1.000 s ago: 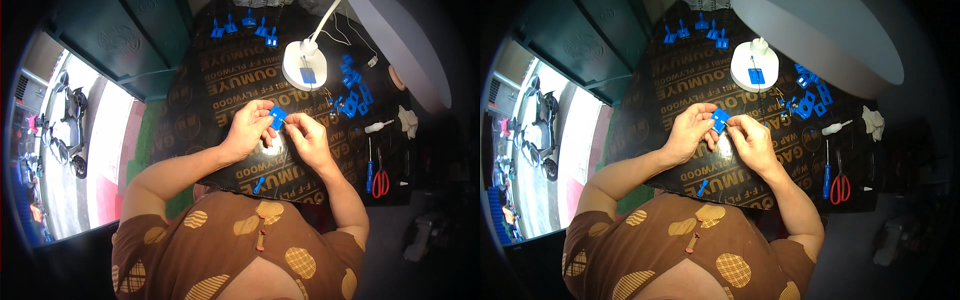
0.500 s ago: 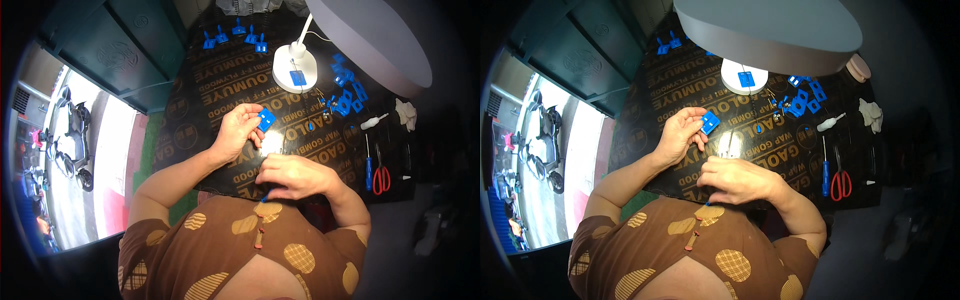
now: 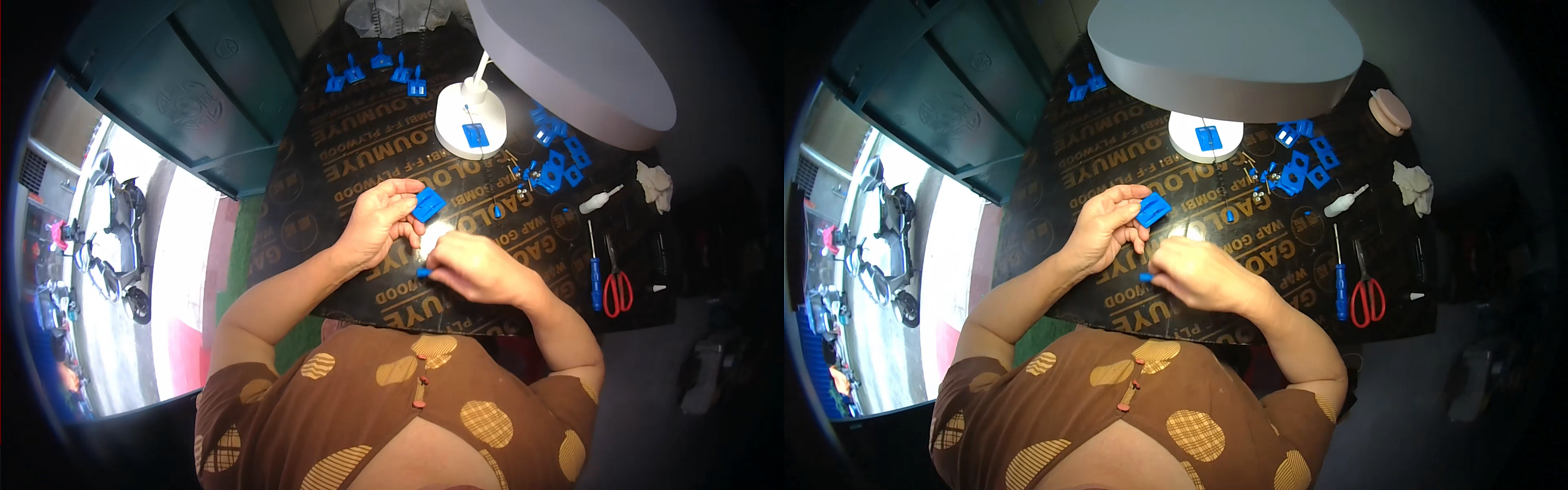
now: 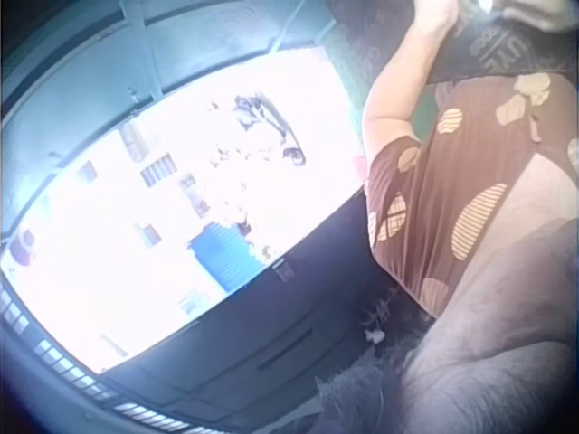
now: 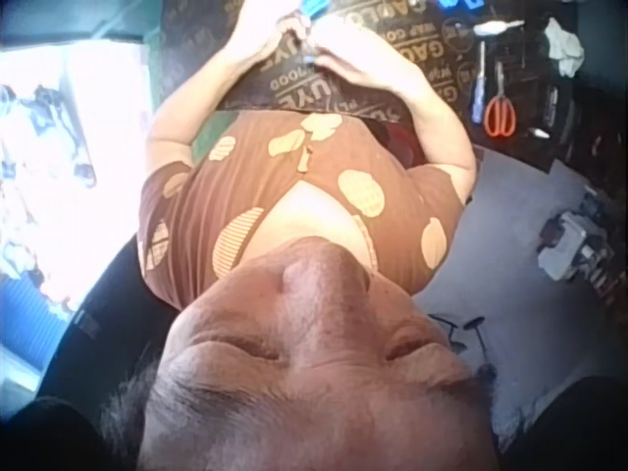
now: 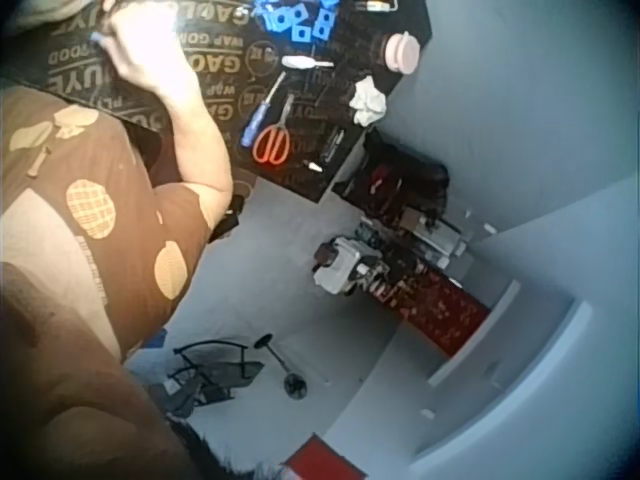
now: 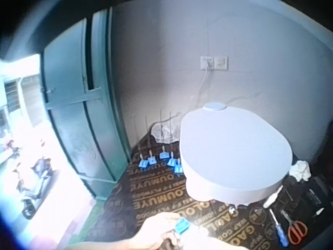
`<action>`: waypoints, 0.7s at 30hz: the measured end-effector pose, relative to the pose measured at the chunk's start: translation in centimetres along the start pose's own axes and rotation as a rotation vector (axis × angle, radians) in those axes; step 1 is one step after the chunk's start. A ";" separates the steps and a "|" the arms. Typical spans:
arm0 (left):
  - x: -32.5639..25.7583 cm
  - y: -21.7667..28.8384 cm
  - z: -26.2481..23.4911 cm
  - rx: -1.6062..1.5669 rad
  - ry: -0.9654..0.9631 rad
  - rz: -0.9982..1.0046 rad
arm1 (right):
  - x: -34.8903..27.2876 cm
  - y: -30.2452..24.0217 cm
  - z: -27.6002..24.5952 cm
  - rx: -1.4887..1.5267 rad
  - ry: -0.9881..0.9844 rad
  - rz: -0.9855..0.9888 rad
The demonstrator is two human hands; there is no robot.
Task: The person assembles small blue plastic components using a screwdriver.
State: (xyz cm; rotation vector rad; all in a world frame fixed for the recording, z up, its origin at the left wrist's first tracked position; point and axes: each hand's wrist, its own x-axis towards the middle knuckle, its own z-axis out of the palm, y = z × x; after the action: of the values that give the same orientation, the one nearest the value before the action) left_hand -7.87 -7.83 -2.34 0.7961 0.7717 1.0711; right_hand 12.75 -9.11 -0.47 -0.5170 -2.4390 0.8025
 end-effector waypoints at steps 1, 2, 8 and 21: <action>0.0 0.1 -0.1 -0.051 -0.003 -0.013 | 0.2 0.3 -0.3 -0.013 0.067 -0.006; 0.1 0.1 -0.3 -0.052 -0.009 -0.009 | 0.2 0.3 -0.8 0.033 0.132 0.073; -0.2 0.3 -0.2 -0.043 -0.040 -0.042 | -0.3 1.6 -0.7 0.568 0.431 0.536; -0.9 0.0 -0.1 -0.023 -0.152 -0.110 | 0.2 1.0 -0.3 0.856 0.459 0.553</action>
State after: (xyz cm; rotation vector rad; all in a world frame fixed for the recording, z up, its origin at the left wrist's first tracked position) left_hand -8.24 -8.61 -2.23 0.7973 0.6659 0.9092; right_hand 12.97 -8.12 -0.81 -0.8973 -1.3473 1.6140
